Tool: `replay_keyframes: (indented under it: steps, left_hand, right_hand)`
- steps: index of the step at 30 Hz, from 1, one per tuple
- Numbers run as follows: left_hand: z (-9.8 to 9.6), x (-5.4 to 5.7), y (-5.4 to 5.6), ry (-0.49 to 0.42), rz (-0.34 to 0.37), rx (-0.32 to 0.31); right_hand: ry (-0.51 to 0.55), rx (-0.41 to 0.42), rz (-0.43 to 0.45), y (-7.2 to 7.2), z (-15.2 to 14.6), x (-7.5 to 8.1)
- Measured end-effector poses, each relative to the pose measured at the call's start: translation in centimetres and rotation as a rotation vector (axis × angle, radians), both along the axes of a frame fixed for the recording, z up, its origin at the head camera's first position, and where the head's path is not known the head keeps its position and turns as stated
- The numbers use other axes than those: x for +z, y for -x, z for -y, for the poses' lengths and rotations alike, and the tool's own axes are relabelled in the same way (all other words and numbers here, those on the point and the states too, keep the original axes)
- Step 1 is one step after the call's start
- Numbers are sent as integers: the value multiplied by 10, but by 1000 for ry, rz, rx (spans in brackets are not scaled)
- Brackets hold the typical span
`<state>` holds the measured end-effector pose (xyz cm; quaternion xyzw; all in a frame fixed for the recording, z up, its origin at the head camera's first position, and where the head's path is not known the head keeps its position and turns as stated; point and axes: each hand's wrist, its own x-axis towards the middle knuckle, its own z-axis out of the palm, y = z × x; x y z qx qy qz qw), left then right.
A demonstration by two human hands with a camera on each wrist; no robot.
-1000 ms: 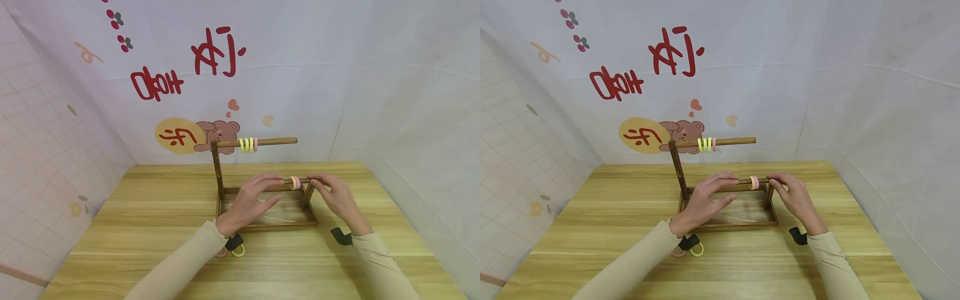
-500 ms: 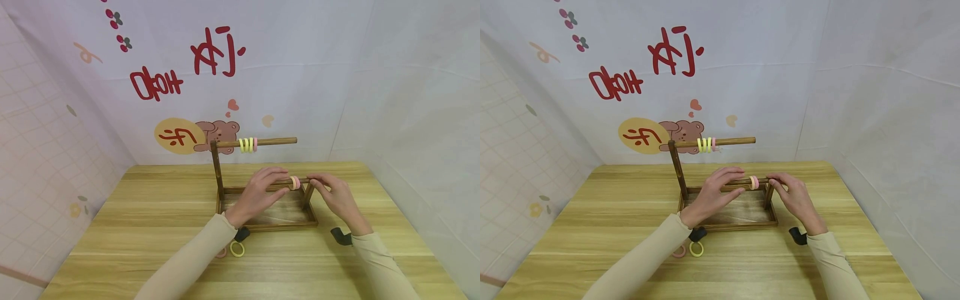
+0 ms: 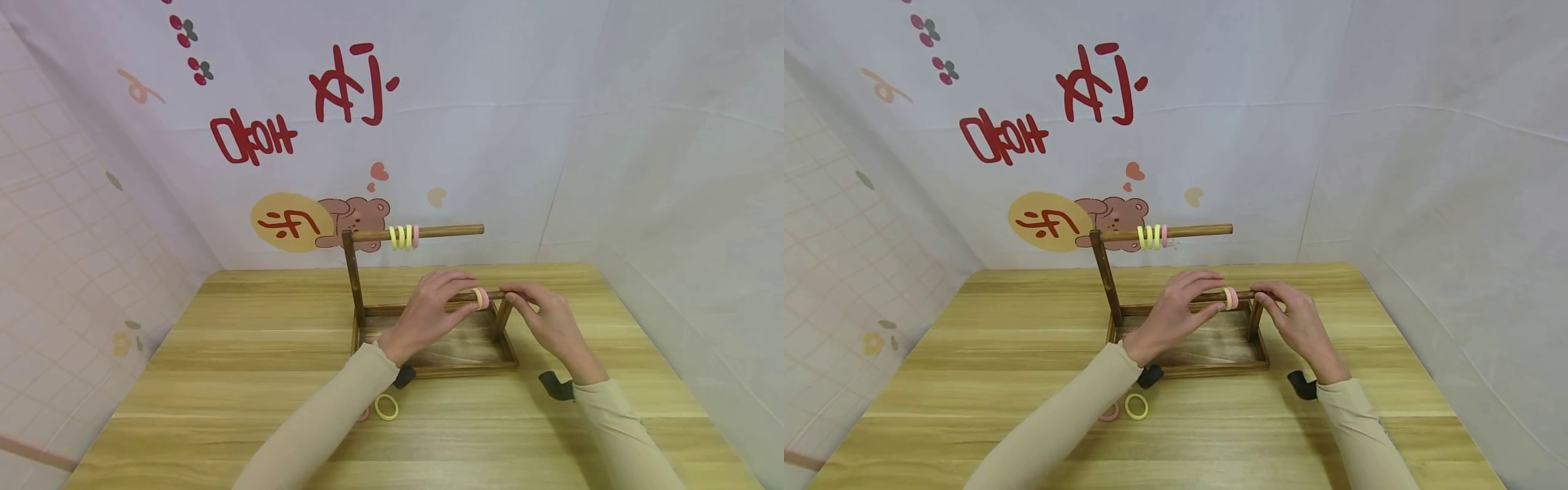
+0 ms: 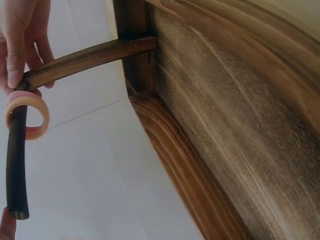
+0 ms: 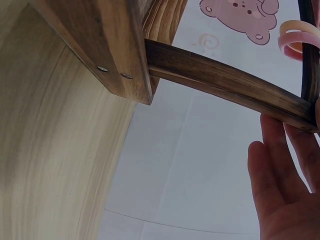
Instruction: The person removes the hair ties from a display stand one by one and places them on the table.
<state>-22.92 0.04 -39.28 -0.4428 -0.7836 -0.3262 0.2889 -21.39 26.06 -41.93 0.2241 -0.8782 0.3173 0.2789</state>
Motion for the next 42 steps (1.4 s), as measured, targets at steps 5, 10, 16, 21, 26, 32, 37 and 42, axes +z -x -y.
replay_keyframes:
  steps: [5,10,16,21,26,32,37,42]
  left_hand:
    - [-3,-4,4,43,-9,21]
    - [-6,-8,8,68,-16,49]
    - [-10,-13,13,112,-42,105]
    - [-13,-15,14,171,-77,155]
    - [-14,-18,15,182,-80,169]
    - [-15,-21,16,166,-83,180]
    - [-15,-21,16,175,-81,194]
    - [-13,-20,14,189,-73,198]
  right_hand:
    - [3,10,-4,1,0,0]
    - [1,11,-13,1,0,0]
    - [-1,12,-23,1,0,0]
    - [-2,13,-18,0,1,0]
    - [-4,14,-9,0,2,1]
    - [-3,12,1,-1,2,1]
    - [4,13,13,-1,1,2]
    - [5,11,18,-1,1,2]
